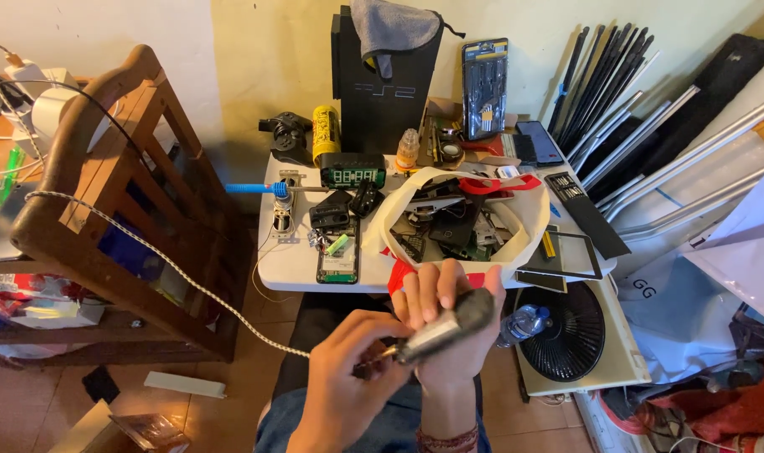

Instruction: Sorting through a bag of old mobile phones, inspecting their condition, testing them with a charger, and disassembling components.

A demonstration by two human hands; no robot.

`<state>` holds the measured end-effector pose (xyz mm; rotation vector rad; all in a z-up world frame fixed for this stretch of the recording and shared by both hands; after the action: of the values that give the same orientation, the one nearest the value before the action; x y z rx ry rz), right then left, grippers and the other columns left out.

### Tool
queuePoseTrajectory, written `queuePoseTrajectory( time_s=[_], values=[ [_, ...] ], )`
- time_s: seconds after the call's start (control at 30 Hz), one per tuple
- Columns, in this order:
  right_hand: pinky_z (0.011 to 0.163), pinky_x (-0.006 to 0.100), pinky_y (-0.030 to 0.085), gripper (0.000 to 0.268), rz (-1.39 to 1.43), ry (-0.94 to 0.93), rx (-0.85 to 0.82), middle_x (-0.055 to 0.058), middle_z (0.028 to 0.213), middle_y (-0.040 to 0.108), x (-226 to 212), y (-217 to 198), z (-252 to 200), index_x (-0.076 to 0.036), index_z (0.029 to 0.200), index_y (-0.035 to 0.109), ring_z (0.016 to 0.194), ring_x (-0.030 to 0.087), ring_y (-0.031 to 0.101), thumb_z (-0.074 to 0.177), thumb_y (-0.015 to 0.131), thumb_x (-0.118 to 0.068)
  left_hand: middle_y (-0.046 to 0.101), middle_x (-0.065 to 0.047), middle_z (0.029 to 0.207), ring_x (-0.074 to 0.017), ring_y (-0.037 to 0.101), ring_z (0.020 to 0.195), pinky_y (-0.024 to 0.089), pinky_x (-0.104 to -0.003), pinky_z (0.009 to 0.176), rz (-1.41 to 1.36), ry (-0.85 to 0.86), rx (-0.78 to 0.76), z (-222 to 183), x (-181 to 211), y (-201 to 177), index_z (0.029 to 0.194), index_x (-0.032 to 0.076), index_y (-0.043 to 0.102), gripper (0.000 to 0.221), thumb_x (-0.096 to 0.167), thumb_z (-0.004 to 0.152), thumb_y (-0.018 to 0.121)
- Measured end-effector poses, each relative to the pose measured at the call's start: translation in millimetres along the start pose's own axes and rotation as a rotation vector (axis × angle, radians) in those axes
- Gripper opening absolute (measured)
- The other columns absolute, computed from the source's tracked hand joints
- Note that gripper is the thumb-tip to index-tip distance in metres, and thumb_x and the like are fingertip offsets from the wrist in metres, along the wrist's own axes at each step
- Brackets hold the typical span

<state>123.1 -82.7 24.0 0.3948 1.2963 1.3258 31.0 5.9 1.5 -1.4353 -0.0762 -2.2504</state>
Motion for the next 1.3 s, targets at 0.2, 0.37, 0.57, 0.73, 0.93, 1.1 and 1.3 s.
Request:
queuePoseTrajectory(
  time_s=[0.2, 0.37, 0.57, 0.73, 0.93, 1.1, 1.3],
  values=[
    [0.074, 0.037, 0.050, 0.056, -0.179, -0.066, 0.425, 0.015, 0.090, 0.068, 16, -15, -8, -0.004, 0.105, 0.063, 0.080, 0.027, 0.063, 0.102, 0.044, -0.056, 0.055, -0.009, 0.049, -0.0116, 0.050, 0.041, 0.041, -0.024, 0.041, -0.527, -0.443, 0.098, -6, -28, -1, 0.103, -0.004, 0.073, 0.018, 0.009, 0.091, 0.075],
    [0.090, 0.044, 0.052, 0.050, -0.252, 0.063, 0.459, 0.016, 0.105, 0.066, 17, -15, -9, -0.005, 0.115, 0.062, 0.104, 0.031, 0.065, 0.100, 0.046, -0.050, 0.051, -0.007, 0.055, -0.0135, 0.047, 0.041, 0.034, -0.025, 0.041, -0.576, -0.547, 0.137, -7, -33, -6, 0.096, -0.004, 0.072, 0.015, 0.011, 0.093, 0.074],
    [0.090, 0.045, 0.052, 0.061, -0.309, 0.179, 0.604, 0.020, 0.120, 0.067, 16, -6, -6, -0.004, 0.131, 0.060, 0.113, 0.033, 0.064, 0.093, 0.046, -0.048, 0.050, -0.007, 0.056, -0.0142, 0.044, 0.038, 0.032, -0.026, 0.040, -0.600, -0.628, 0.107, -7, -37, -7, 0.089, 0.000, 0.065, 0.018, 0.015, 0.095, 0.073],
    [0.085, 0.043, 0.053, 0.046, -0.315, 0.131, 0.595, 0.014, 0.109, 0.067, 20, -19, -6, -0.008, 0.119, 0.062, 0.103, 0.029, 0.064, 0.095, 0.053, -0.046, 0.051, -0.008, 0.059, -0.0133, 0.043, 0.038, 0.033, -0.026, 0.040, -0.616, -0.604, 0.095, -7, -40, -7, 0.089, 0.001, 0.063, 0.019, 0.016, 0.096, 0.072],
    [0.093, 0.043, 0.049, 0.054, -0.197, 0.212, 0.694, 0.020, 0.119, 0.069, 29, -26, -4, -0.001, 0.129, 0.063, 0.109, 0.033, 0.065, 0.095, 0.051, -0.041, 0.046, -0.002, 0.055, -0.0075, 0.040, 0.040, 0.026, -0.023, 0.033, -0.711, -0.477, 0.238, -12, -56, 0, 0.093, 0.000, 0.067, 0.009, 0.006, 0.092, 0.073],
    [0.098, 0.046, 0.046, 0.066, -0.424, 0.255, 0.583, 0.027, 0.129, 0.065, 28, -12, -2, 0.005, 0.140, 0.056, 0.118, 0.038, 0.062, 0.094, 0.042, -0.041, 0.054, -0.007, 0.062, -0.0077, 0.046, 0.040, 0.035, -0.023, 0.032, -0.856, -0.490, 0.322, -12, -74, 9, 0.105, 0.000, 0.066, 0.021, 0.000, 0.089, 0.079],
    [0.023, 0.034, 0.014, 0.040, -1.099, 0.470, 0.540, 0.012, 0.035, 0.036, 25, -29, -6, 0.002, 0.083, 0.067, 0.022, 0.020, 0.028, 0.092, 0.071, -0.037, 0.054, -0.006, 0.069, -0.0094, 0.048, 0.048, 0.038, -0.024, 0.044, -0.833, -0.593, 0.338, -3, -53, -8, 0.102, -0.002, 0.067, 0.016, 0.007, 0.094, 0.078]
  ],
)
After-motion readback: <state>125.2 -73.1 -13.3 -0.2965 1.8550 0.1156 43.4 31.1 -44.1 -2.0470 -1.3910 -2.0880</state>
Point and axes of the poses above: each hand's wrist, its own z-axis towards the middle knuckle, its own y-axis out of the palm, x = y × z, the point moved 3 cm from there along z, towards the middle knuckle
